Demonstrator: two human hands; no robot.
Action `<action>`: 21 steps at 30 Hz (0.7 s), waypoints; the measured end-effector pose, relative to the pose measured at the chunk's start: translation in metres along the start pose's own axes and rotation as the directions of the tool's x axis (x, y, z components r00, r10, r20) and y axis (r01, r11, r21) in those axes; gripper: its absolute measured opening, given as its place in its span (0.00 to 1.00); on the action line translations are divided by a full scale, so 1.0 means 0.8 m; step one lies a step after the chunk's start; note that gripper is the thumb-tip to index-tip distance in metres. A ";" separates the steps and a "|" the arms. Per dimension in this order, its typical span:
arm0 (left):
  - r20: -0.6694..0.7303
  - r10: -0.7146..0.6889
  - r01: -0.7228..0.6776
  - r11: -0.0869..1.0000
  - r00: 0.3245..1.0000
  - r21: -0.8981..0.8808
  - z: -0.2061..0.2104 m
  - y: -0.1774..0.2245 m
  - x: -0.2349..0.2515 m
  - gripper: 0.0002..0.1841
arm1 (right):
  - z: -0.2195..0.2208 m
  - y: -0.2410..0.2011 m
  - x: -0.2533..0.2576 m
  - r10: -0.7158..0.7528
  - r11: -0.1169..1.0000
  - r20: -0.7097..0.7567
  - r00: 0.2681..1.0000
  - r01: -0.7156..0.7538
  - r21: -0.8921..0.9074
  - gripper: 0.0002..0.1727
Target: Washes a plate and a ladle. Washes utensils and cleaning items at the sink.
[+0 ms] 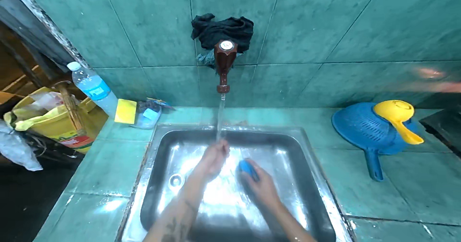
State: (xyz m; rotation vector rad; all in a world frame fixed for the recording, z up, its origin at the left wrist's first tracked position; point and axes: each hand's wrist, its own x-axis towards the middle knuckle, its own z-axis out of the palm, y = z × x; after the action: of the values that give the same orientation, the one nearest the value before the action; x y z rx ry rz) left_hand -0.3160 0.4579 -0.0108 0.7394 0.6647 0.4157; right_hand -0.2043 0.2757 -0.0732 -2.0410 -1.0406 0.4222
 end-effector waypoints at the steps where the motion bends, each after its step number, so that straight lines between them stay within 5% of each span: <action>1: 0.013 -0.016 0.016 0.999 1.000 -0.029 -0.002 0.006 0.006 0.14 | -0.021 0.016 0.004 0.120 0.990 0.006 0.993 -0.120 -0.072 0.31; 4: 0.040 -0.085 0.088 0.993 0.996 -0.073 -0.003 0.016 0.013 0.15 | -0.066 0.054 0.038 0.434 0.865 -0.032 0.900 -0.427 -0.265 0.39; 6: 0.073 -0.137 0.141 0.989 0.988 -0.051 -0.003 0.024 0.018 0.17 | -0.052 0.046 0.051 0.471 0.829 0.029 0.882 -0.432 -0.355 0.40; 10: 0.100 -0.147 0.141 0.988 0.984 0.058 0.005 0.029 0.028 0.13 | 0.061 -0.029 0.015 0.322 0.908 0.433 0.842 -0.145 -0.393 0.40; 11: 0.083 -0.122 0.113 0.988 0.989 0.104 0.008 0.030 0.027 0.05 | 0.083 -0.055 -0.001 0.282 0.926 0.578 0.766 -0.060 -0.372 0.41; 13: -0.012 -0.065 0.067 0.978 0.998 0.198 0.019 0.034 0.031 0.08 | 0.105 -0.089 -0.029 0.157 0.953 0.808 0.568 0.128 -0.275 0.42; 15: -0.101 -0.003 0.032 0.957 0.995 0.287 0.027 0.037 0.034 0.06 | 0.100 -0.087 -0.044 0.084 0.949 0.878 0.471 0.232 -0.215 0.41; 16: -0.120 0.017 0.024 0.942 0.993 0.334 0.030 0.040 0.035 0.06 | 0.084 -0.076 -0.041 0.116 0.943 0.866 0.487 0.219 -0.250 0.41; 21: -0.016 -0.030 0.033 0.781 0.999 0.623 0.042 0.071 0.029 0.24 | -0.029 0.029 0.059 0.271 0.890 0.446 0.853 -0.046 -0.454 0.37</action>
State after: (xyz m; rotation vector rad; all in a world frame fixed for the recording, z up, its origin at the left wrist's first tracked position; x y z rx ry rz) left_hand -0.2830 0.4934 0.0401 1.3604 0.8298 0.1535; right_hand -0.1497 0.2936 -0.0739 -2.4992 -1.3644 0.9211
